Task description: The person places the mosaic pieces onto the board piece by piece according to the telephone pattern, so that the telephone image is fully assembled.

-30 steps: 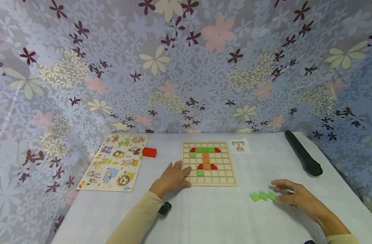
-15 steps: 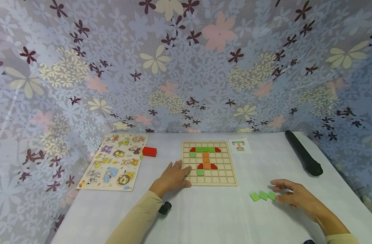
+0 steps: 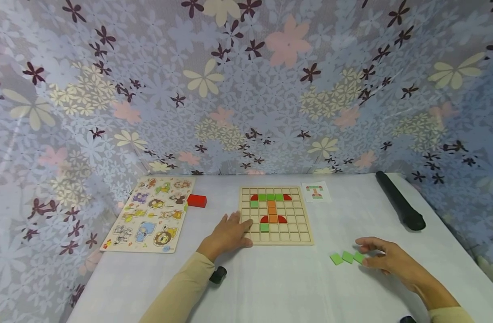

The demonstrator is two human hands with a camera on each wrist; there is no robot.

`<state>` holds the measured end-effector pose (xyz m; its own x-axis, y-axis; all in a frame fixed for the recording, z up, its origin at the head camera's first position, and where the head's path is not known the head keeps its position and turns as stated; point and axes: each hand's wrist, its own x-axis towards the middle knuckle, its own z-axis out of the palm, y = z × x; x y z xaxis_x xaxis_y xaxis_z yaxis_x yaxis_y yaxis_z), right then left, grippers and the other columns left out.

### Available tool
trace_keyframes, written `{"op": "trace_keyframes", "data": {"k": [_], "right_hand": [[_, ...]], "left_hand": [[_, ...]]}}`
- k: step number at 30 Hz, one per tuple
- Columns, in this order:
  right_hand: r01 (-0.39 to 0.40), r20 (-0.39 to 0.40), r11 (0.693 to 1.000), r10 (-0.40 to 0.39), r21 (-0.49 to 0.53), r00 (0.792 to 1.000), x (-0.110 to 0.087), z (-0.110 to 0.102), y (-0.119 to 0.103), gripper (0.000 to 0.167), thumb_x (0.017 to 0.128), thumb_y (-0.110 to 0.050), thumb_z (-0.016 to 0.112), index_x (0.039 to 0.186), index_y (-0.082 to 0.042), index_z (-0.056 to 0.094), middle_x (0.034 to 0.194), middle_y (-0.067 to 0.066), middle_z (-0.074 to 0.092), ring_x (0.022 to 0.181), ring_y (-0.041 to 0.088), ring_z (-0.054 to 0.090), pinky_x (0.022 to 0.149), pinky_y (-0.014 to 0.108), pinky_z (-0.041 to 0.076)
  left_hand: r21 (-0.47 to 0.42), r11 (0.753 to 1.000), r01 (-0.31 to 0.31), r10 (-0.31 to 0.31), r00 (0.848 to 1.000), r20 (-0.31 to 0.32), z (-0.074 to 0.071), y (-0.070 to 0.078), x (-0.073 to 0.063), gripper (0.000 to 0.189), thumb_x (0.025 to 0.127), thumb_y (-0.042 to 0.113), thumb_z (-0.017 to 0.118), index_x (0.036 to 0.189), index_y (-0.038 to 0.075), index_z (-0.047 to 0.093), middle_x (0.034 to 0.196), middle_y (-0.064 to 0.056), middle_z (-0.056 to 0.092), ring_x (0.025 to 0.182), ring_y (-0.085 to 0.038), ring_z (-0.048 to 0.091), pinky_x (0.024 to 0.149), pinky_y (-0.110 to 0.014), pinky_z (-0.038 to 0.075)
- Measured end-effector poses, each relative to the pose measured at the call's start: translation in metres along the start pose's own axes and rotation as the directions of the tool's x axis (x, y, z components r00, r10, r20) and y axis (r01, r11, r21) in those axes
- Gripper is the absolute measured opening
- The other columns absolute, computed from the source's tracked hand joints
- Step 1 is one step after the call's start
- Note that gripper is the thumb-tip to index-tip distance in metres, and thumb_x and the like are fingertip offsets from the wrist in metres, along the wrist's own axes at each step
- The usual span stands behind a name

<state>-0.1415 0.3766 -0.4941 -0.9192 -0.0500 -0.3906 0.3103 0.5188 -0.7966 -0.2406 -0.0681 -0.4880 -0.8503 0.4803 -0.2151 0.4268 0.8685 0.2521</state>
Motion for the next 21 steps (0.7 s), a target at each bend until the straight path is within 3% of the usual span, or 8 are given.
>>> {"op": "trace_keyframes", "data": {"k": [5,11,17,21], "right_hand": [[0.071,-0.022,0.980,-0.076,-0.184,0.997,0.003,0.006,-0.002,0.064,0.082,-0.020,0.084,0.137,0.000,0.058,0.122,0.013,0.062,0.100,0.022,0.055,0.072,0.032,0.051],[0.100,-0.047,0.937,-0.123,-0.336,0.991,0.004,0.011,-0.009,0.047,0.080,-0.015,0.083,0.122,-0.001,0.067,0.115,0.010,0.067,0.104,0.025,0.058,0.085,0.044,0.051],[0.074,-0.078,0.907,-0.116,-0.415,0.990,0.003,0.011,-0.010,0.036,0.079,-0.019,0.085,0.107,-0.006,0.068,0.103,0.005,0.065,0.094,0.021,0.057,0.079,0.042,0.049],[0.082,-0.078,0.903,-0.126,-0.422,0.989,0.002,0.010,-0.009,0.036,0.080,-0.021,0.086,0.106,-0.008,0.066,0.096,0.003,0.060,0.088,0.019,0.052,0.074,0.036,0.045]], "left_hand": [[-0.004,1.000,-0.003,0.003,1.000,0.001,-0.001,0.001,-0.001,0.073,0.091,0.045,0.073,0.154,0.019,0.048,0.163,-0.021,0.032,0.155,-0.033,0.024,0.127,-0.051,0.015],[-0.006,1.000,0.001,-0.001,1.000,0.000,-0.003,0.003,-0.002,0.073,0.090,0.045,0.074,0.154,0.020,0.048,0.163,-0.021,0.032,0.155,-0.033,0.024,0.127,-0.051,0.015],[-0.010,1.000,0.003,-0.003,1.000,-0.001,-0.003,0.002,-0.003,0.074,0.090,0.044,0.074,0.154,0.019,0.048,0.163,-0.022,0.032,0.155,-0.034,0.024,0.127,-0.051,0.015],[-0.010,1.000,-0.001,0.001,1.000,-0.002,-0.003,0.002,-0.003,0.073,0.090,0.045,0.074,0.154,0.019,0.048,0.163,-0.022,0.032,0.154,-0.034,0.024,0.127,-0.052,0.015]]}}
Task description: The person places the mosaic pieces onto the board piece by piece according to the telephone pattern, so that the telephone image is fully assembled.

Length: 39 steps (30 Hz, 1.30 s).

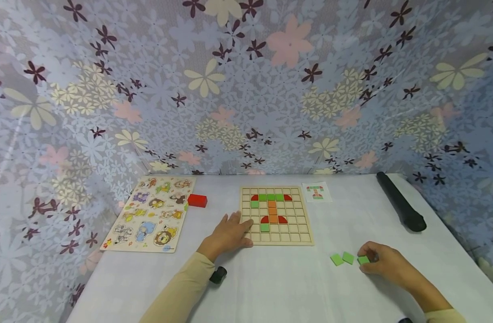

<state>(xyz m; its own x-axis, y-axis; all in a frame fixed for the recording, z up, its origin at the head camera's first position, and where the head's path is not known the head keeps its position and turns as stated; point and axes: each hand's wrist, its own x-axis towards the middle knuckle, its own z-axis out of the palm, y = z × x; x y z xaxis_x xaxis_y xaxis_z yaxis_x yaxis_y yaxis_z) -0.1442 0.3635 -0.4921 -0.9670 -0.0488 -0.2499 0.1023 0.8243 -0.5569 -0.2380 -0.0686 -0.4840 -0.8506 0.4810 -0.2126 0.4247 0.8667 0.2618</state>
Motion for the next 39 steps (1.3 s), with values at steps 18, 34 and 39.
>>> {"op": "trace_keyframes", "data": {"k": [18,34,39], "right_hand": [[0.045,0.028,0.963,-0.055,0.265,0.998,0.006,-0.024,-0.002,0.055,0.095,-0.026,0.073,0.136,0.006,0.055,0.080,0.007,0.058,0.063,0.018,0.053,0.055,0.033,0.049],[0.201,-0.056,0.919,-0.193,0.339,0.980,0.090,-0.040,-0.077,0.053,0.099,-0.023,0.070,0.142,0.001,0.050,0.098,0.020,0.065,0.083,0.032,0.061,0.068,0.041,0.054],[0.175,-0.031,0.886,-0.179,0.430,0.983,0.121,-0.023,-0.101,0.053,0.097,-0.016,0.070,0.144,0.001,0.051,0.099,0.011,0.065,0.087,0.030,0.060,0.070,0.040,0.052]], "left_hand": [[-0.015,1.000,0.007,-0.007,1.000,-0.004,0.000,-0.002,0.000,0.074,0.090,0.045,0.074,0.154,0.020,0.047,0.163,-0.022,0.031,0.154,-0.035,0.024,0.127,-0.051,0.015],[-0.008,1.000,0.005,-0.005,1.000,0.009,0.000,-0.003,0.001,0.074,0.091,0.046,0.074,0.155,0.021,0.046,0.164,-0.022,0.030,0.155,-0.034,0.023,0.127,-0.051,0.014],[-0.004,1.000,-0.001,0.001,1.000,0.002,0.000,-0.002,0.002,0.073,0.091,0.046,0.073,0.154,0.020,0.047,0.164,-0.022,0.031,0.154,-0.034,0.024,0.127,-0.051,0.015]]}}
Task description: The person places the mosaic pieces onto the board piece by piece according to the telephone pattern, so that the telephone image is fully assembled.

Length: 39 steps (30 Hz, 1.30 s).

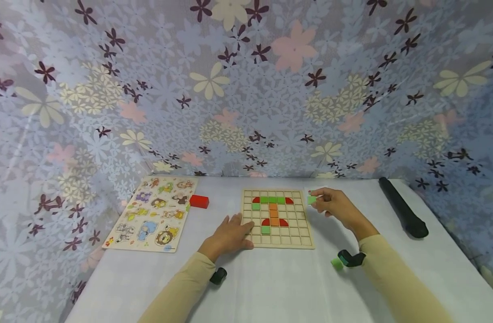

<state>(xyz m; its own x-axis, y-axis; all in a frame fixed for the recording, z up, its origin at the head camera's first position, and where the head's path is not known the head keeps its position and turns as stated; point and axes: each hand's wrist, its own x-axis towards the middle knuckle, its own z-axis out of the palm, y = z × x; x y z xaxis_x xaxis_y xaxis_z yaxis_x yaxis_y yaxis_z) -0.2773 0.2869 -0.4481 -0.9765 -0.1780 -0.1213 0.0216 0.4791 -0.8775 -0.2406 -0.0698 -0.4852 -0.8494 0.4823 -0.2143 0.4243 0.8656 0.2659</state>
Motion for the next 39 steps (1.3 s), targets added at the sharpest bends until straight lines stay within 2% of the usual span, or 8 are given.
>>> {"op": "trace_keyframes", "data": {"k": [3,6,9,13,20,26,31,39], "right_hand": [[-0.013,-0.012,0.999,0.014,0.052,1.000,0.018,0.015,0.002,0.052,0.097,-0.014,0.069,0.144,0.001,0.052,0.098,0.008,0.062,0.087,0.029,0.058,0.069,0.039,0.051],[-0.015,-0.005,0.997,0.016,0.073,1.000,0.032,0.028,0.008,0.049,0.097,-0.012,0.068,0.142,0.002,0.054,0.098,0.008,0.061,0.079,0.024,0.055,0.066,0.036,0.050],[-0.003,0.020,0.997,0.002,0.074,1.000,0.040,0.041,0.013,0.047,0.099,-0.010,0.066,0.142,0.004,0.053,0.098,0.010,0.063,0.071,0.020,0.051,0.062,0.034,0.048],[0.019,0.018,0.998,-0.021,0.063,1.000,0.048,0.052,0.016,0.046,0.096,-0.008,0.068,0.138,0.004,0.054,0.095,0.011,0.063,0.072,0.022,0.054,0.064,0.035,0.049],[-0.028,-0.019,0.993,0.026,-0.116,0.999,0.052,0.062,0.012,0.036,0.094,-0.011,0.072,0.126,0.001,0.062,0.103,0.012,0.065,0.086,0.023,0.063,0.070,0.033,0.054],[-0.014,-0.018,0.981,0.011,-0.193,1.000,0.051,0.065,0.015,0.033,0.090,-0.009,0.073,0.120,0.001,0.065,0.100,0.012,0.065,0.088,0.024,0.060,0.075,0.035,0.052],[-0.004,-0.043,0.972,-0.006,-0.233,0.999,0.053,0.066,0.018,0.031,0.090,-0.009,0.073,0.118,0.002,0.067,0.096,0.010,0.065,0.085,0.023,0.058,0.073,0.035,0.050],[0.010,-0.056,0.971,-0.024,-0.239,0.998,0.055,0.065,0.020,0.028,0.091,-0.010,0.071,0.116,0.001,0.068,0.097,0.010,0.066,0.086,0.022,0.058,0.074,0.036,0.051]], "left_hand": [[0.007,1.000,0.001,-0.001,1.000,0.000,0.001,0.000,0.000,0.073,0.091,0.046,0.073,0.154,0.020,0.047,0.163,-0.022,0.031,0.154,-0.034,0.025,0.127,-0.051,0.016],[0.011,1.000,0.003,-0.003,1.000,0.001,0.002,0.000,0.000,0.073,0.090,0.047,0.073,0.154,0.021,0.047,0.163,-0.022,0.032,0.154,-0.034,0.025,0.127,-0.051,0.016],[0.013,1.000,0.003,-0.003,1.000,0.001,0.004,0.000,0.001,0.074,0.090,0.047,0.073,0.154,0.021,0.047,0.163,-0.021,0.032,0.154,-0.034,0.025,0.127,-0.051,0.016],[0.015,1.000,0.007,-0.007,1.000,0.003,0.003,0.000,0.001,0.074,0.090,0.048,0.073,0.154,0.021,0.047,0.164,-0.020,0.031,0.155,-0.033,0.024,0.127,-0.051,0.015],[0.011,1.000,0.007,-0.007,1.000,0.001,0.002,0.000,0.000,0.074,0.090,0.047,0.073,0.154,0.021,0.047,0.164,-0.021,0.031,0.155,-0.033,0.024,0.127,-0.051,0.015],[0.011,1.000,0.007,-0.007,1.000,0.000,0.005,-0.001,0.003,0.074,0.091,0.047,0.073,0.155,0.021,0.046,0.164,-0.020,0.031,0.155,-0.033,0.024,0.127,-0.051,0.015],[0.009,1.000,0.009,-0.009,1.000,0.002,0.005,-0.001,0.003,0.074,0.091,0.047,0.073,0.155,0.021,0.047,0.164,-0.020,0.031,0.155,-0.032,0.023,0.127,-0.051,0.014],[0.006,1.000,0.011,-0.011,1.000,-0.002,0.002,0.001,0.001,0.074,0.090,0.046,0.074,0.154,0.021,0.047,0.164,-0.020,0.031,0.155,-0.033,0.024,0.127,-0.051,0.015]]}}
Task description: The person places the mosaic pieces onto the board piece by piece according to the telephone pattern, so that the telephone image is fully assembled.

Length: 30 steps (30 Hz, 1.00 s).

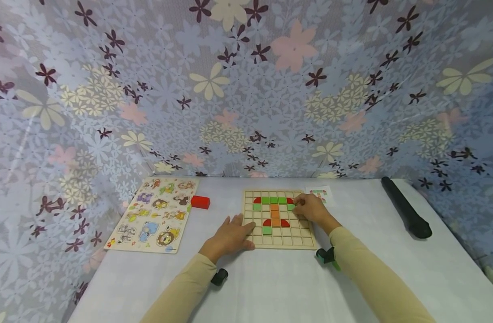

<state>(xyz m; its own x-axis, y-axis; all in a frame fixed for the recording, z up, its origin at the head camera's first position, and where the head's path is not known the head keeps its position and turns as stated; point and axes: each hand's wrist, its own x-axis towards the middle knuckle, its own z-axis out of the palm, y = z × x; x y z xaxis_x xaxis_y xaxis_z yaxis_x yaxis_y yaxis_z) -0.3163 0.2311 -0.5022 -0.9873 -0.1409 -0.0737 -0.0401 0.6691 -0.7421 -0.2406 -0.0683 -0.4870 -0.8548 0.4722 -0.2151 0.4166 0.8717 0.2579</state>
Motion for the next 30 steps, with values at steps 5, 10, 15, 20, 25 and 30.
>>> {"op": "trace_keyframes", "data": {"k": [5,10,15,20,25,30], "right_hand": [[0.019,0.015,0.999,-0.019,-0.036,1.000,-0.001,-0.002,0.000,0.025,0.095,-0.011,0.068,0.119,-0.003,0.070,0.102,0.012,0.068,0.089,0.024,0.061,0.075,0.037,0.052],[0.060,0.060,0.992,-0.053,-0.112,0.997,-0.004,-0.006,-0.001,0.025,0.099,-0.013,0.063,0.122,-0.007,0.072,0.123,0.018,0.067,0.107,0.031,0.063,0.087,0.047,0.054],[0.065,0.069,0.994,-0.059,-0.086,0.996,-0.008,-0.014,0.001,0.027,0.101,-0.016,0.061,0.125,-0.008,0.072,0.123,0.017,0.067,0.105,0.030,0.062,0.084,0.045,0.055],[0.042,0.028,0.992,-0.045,0.118,0.999,-0.033,-0.045,-0.003,0.036,0.102,-0.019,0.061,0.136,-0.005,0.063,0.103,0.013,0.060,0.076,0.023,0.052,0.063,0.037,0.046],[0.080,-0.036,0.953,-0.072,0.293,0.997,-0.083,-0.086,-0.005,0.043,0.102,-0.023,0.064,0.139,-0.003,0.058,0.093,0.007,0.052,0.063,0.017,0.041,0.056,0.036,0.041],[0.100,-0.050,0.926,-0.088,0.365,0.995,-0.136,-0.108,0.010,0.035,0.100,-0.021,0.067,0.133,-0.012,0.061,0.103,0.001,0.058,0.067,0.019,0.046,0.055,0.037,0.040]], "left_hand": [[0.004,1.000,-0.001,0.001,1.000,0.001,0.000,0.001,0.000,0.074,0.090,0.046,0.074,0.154,0.021,0.047,0.164,-0.020,0.032,0.155,-0.032,0.024,0.127,-0.051,0.015],[0.013,1.000,-0.003,0.003,1.000,0.004,-0.001,0.000,0.001,0.074,0.090,0.047,0.073,0.154,0.022,0.047,0.164,-0.020,0.032,0.155,-0.033,0.024,0.127,-0.051,0.015],[0.018,1.000,0.000,0.000,1.000,0.007,0.000,0.000,0.001,0.074,0.090,0.047,0.073,0.155,0.022,0.046,0.164,-0.020,0.031,0.155,-0.033,0.024,0.127,-0.051,0.015],[0.020,1.000,-0.003,0.003,1.000,0.011,0.000,0.001,0.002,0.074,0.090,0.047,0.073,0.155,0.022,0.046,0.164,-0.020,0.031,0.155,-0.033,0.024,0.127,-0.051,0.015],[0.030,1.000,-0.006,0.006,1.000,0.007,-0.001,0.002,0.001,0.074,0.090,0.047,0.073,0.154,0.021,0.047,0.163,-0.020,0.033,0.155,-0.032,0.025,0.127,-0.051,0.016],[0.023,1.000,-0.002,0.002,1.000,0.005,-0.002,0.002,0.000,0.075,0.089,0.047,0.074,0.154,0.020,0.048,0.163,-0.020,0.032,0.155,-0.032,0.024,0.127,-0.051,0.015]]}}
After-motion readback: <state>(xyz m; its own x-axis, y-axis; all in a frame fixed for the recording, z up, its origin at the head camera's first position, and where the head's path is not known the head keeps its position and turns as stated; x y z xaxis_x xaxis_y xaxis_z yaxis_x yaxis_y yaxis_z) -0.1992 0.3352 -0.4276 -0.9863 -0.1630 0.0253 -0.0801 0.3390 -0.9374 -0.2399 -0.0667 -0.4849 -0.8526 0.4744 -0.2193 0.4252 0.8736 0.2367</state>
